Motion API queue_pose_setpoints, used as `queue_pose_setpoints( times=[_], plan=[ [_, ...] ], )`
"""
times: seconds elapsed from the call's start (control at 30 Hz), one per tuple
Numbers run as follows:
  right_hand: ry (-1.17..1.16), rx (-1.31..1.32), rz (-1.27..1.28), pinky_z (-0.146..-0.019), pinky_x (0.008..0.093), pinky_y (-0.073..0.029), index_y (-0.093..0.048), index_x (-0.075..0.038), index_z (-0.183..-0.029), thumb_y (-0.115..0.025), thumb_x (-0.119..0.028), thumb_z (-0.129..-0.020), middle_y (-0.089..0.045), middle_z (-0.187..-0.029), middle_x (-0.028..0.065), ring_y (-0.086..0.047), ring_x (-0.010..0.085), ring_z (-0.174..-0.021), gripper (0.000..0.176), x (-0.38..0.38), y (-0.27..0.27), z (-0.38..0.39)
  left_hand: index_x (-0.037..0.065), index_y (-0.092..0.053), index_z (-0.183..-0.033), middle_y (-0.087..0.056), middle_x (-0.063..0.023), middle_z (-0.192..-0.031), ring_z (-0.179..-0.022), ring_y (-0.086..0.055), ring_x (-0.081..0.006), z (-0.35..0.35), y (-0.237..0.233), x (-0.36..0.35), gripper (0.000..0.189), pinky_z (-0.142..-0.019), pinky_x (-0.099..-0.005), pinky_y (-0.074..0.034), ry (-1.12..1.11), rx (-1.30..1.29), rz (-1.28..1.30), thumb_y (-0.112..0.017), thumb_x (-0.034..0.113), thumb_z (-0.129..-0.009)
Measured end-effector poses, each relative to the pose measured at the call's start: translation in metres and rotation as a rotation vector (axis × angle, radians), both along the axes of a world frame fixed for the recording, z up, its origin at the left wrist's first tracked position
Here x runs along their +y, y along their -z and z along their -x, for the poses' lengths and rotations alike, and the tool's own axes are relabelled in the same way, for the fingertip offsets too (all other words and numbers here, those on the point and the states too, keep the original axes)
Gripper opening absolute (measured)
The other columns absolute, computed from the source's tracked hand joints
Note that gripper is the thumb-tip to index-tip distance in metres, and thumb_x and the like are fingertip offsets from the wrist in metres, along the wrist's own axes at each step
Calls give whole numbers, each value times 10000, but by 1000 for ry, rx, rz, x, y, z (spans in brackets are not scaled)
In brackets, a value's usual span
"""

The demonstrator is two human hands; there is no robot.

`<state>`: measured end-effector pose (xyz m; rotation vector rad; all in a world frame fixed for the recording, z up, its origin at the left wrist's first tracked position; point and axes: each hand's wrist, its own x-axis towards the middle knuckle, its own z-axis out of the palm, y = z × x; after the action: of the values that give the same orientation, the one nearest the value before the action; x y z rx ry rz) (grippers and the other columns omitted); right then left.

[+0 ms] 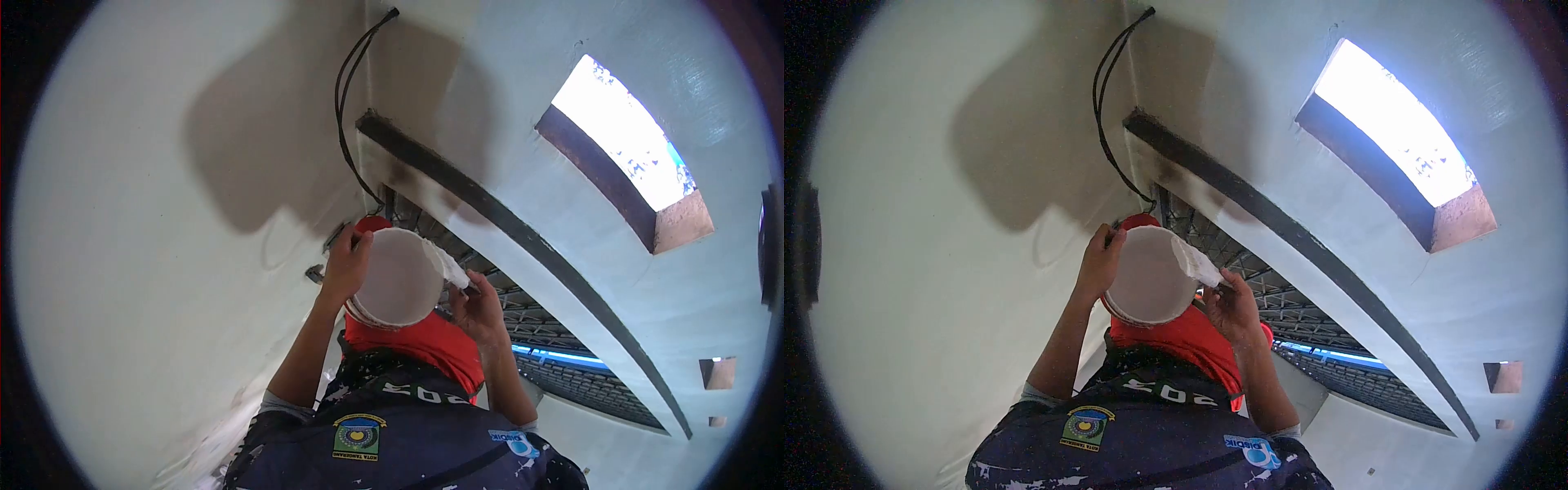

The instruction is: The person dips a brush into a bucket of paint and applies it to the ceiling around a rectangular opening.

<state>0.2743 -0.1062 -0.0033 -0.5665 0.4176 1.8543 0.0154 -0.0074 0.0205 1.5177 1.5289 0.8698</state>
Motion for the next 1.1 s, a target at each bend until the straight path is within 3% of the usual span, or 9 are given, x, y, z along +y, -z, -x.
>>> queue_pose_setpoints(
  times=[0.1,0.17,0.23,0.37,0.47,0.7,0.8,0.87,1.1],
  plan=[
    [-31,-221,-76,-556,236,-594,-632,6,-1019,-631,-222,-929,-687,-952,141,-695,222,-794,245,3,-13,-1,-10,-509,-962,-571,-152,-841,-784,-531,-244,1,2,0,382,-776,-376,-445,-5,-4,-9,-531,370,-998],
    [-45,-547,-24,-551,251,-580,-633,-28,-966,-635,-215,-922,-689,-914,120,-692,208,-770,192,6,-29,1,-11,-510,-964,-574,-151,-844,-785,-533,-241,2,5,1,377,-772,-376,-446,-9,-5,-21,-535,364,-997],
    [-75,-675,-59,-552,261,-574,-636,-36,-961,-640,-206,-916,-688,-887,106,-690,199,-747,176,8,-42,3,-13,-540,-995,-636,-240,-912,-886,-623,-398,3,8,2,359,-799,-442,-470,3,-15,-12,-559,346,-977],
    [-109,-1091,-255,-575,290,-569,-642,-42,-948,-657,-185,-895,-689,-837,75,-682,182,-683,154,13,-55,14,-13,-545,-992,-643,-246,-910,-893,-633,-405,1,7,1,367,-795,-448,-472,-23,-21,-12,-562,354,-977],
    [-156,-1243,-279,-577,303,-568,-644,-38,-931,-663,-174,-886,-688,-828,78,-682,185,-668,145,17,-62,20,-9,-546,-993,-647,-251,-919,-898,-635,-418,2,5,1,369,-796,-455,-474,-16,-11,15,-561,360,-976],
    [-153,-1167,-265,-571,309,-568,-644,-38,-935,-659,-182,-883,-679,-829,85,-678,196,-687,154,28,-53,19,0,-545,-990,-640,-246,-916,-905,-623,-428,3,8,1,369,-805,-455,-470,-23,-5,-8,-561,368,-974],
    [-124,-843,-167,-574,314,-586,-615,22,-966,-663,-183,-896,-682,-889,140,-691,223,-734,221,32,-35,5,-5,-543,-987,-637,-246,-919,-910,-622,-425,3,5,0,374,-810,-456,-467,-16,8,-6,-561,368,-974],
    [-94,-480,-106,-560,269,-582,-597,27,-1002,-639,-198,-907,-660,-912,143,-670,221,-722,248,28,-24,-1,-7,-542,-987,-636,-247,-922,-912,-621,-426,2,3,-1,375,-813,-457,-465,-2,-1,-18,-560,368,-973],
    [-30,-99,-37,-550,185,-573,-562,54,-1053,-610,-199,-924,-632,-946,150,-657,194,-724,287,15,-2,3,3,-547,-986,-639,-246,-905,-898,-627,-421,-2,5,2,368,-802,-459,-470,-18,13,-9,-562,371,-974]
  ],
)
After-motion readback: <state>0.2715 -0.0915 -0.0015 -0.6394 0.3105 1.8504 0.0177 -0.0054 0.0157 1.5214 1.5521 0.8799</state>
